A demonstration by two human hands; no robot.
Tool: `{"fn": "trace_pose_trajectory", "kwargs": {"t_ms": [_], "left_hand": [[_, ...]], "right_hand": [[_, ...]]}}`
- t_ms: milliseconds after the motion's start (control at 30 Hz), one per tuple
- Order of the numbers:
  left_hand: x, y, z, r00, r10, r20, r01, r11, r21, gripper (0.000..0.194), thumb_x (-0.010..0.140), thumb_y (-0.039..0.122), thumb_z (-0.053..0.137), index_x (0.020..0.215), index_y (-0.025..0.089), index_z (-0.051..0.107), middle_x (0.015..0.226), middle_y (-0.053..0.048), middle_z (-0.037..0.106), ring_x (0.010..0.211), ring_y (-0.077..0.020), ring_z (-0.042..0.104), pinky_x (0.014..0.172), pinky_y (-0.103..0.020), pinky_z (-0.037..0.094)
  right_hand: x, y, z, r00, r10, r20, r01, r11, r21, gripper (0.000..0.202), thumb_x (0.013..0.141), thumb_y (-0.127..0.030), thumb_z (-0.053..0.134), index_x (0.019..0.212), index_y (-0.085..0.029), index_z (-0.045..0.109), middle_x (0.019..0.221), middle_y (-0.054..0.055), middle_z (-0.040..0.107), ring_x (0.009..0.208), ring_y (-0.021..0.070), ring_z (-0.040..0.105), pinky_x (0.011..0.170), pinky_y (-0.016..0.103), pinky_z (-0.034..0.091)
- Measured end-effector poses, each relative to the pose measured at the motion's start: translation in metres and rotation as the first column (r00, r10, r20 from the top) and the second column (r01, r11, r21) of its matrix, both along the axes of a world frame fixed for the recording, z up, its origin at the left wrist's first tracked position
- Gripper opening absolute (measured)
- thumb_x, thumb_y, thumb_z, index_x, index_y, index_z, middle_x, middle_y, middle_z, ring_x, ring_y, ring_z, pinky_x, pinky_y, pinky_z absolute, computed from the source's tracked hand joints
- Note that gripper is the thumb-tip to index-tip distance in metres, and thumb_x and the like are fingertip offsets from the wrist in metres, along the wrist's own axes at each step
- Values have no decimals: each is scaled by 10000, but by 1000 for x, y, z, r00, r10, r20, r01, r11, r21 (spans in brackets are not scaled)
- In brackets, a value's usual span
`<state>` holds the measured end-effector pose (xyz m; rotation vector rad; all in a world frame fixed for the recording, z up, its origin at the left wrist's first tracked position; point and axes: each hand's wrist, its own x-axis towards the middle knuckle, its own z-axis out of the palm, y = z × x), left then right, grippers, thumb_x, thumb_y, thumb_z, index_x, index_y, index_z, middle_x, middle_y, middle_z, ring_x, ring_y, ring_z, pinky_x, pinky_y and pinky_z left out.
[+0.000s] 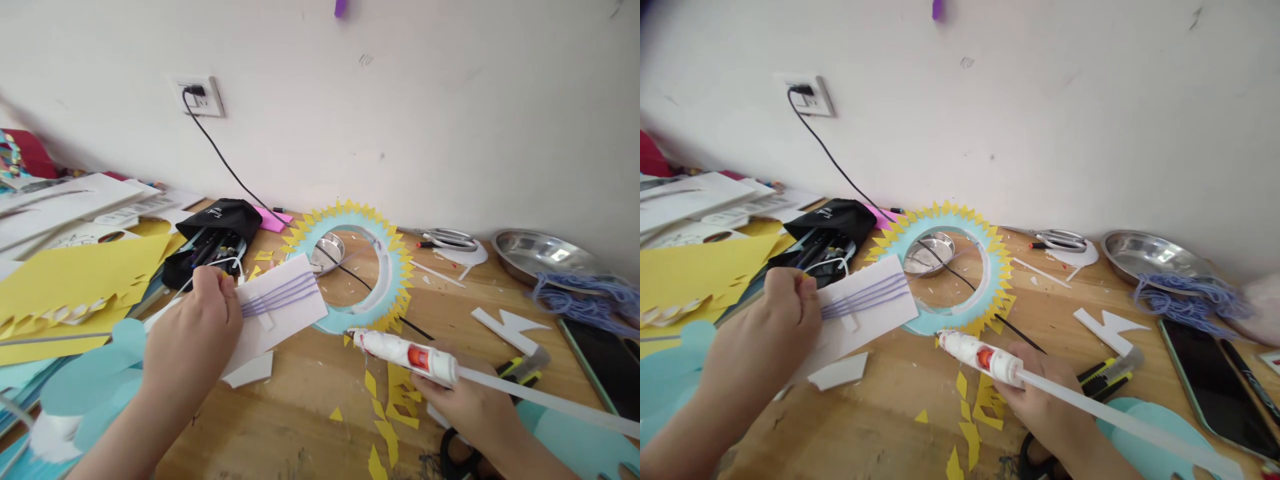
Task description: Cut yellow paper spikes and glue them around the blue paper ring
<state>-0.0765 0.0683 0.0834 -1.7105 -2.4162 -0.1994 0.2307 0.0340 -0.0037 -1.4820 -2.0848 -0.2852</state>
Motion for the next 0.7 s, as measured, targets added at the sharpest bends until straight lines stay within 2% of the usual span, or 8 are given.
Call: {"fn": "trace_pose_trajectory", "kwargs": {"t_ms": [167, 300, 400, 567, 633, 700], "left_hand": [[-3, 3, -6, 999, 46, 25, -47, 999, 21, 112, 946, 277, 270, 957, 233, 372, 697, -114, 685, 738, -375, 721, 507, -285, 202], [-4, 3, -8, 999, 32, 35, -33, 999, 36, 91, 935, 299, 268, 926, 243, 338, 691, -114, 668, 737, -376, 718, 513, -278, 189], [-4, 2, -7, 999, 20, 33, -21, 998, 54, 87, 936, 298, 266, 921, 244, 332, 687, -111, 660, 733, -377, 712, 523, -280, 170], [-5, 2, -8, 999, 17, 37, -19, 998, 53, 74, 932, 286, 291, 919, 240, 348, 683, -106, 656, 713, -370, 705, 520, -277, 170], [-6, 3, -9, 999, 17, 39, -19, 999, 47, 83, 940, 278, 293, 927, 237, 364, 676, -95, 651, 699, -360, 699, 518, -277, 173], [-6, 4, -9, 999, 10, 43, -11, 999, 35, 93, 950, 272, 295, 931, 236, 379, 660, -75, 637, 673, -343, 688, 513, -278, 173]], "right_hand": [[3, 7, 3, 989, 125, 79, -136, 978, 158, 378, 1003, -432, 433, 820, -196, 665, 584, 14, 673, 460, 155, 627, 446, 245, 465], [1, 5, 5, 994, 85, 73, -93, 991, 101, 418, 1029, -423, 374, 813, -204, 656, 607, 16, 678, 494, 163, 642, 483, 267, 471], [2, 3, 1, 991, 99, 92, -104, 993, 61, 385, 1019, -391, 395, 827, -206, 673, 654, 32, 701, 526, 169, 645, 513, 276, 479], [9, 3, -6, 981, 168, 96, -178, 977, 117, 325, 1015, -317, 404, 853, -195, 659, 664, 37, 688, 555, 170, 651, 526, 257, 489], [11, 3, -7, 978, 184, 94, -196, 972, 128, 364, 1029, -353, 377, 856, -189, 652, 674, 48, 695, 559, 176, 658, 528, 263, 493], [12, 4, -9, 984, 165, 68, -170, 983, 69, 412, 1032, -414, 360, 836, -195, 648, 647, 41, 687, 541, 180, 659, 506, 269, 485]]}}
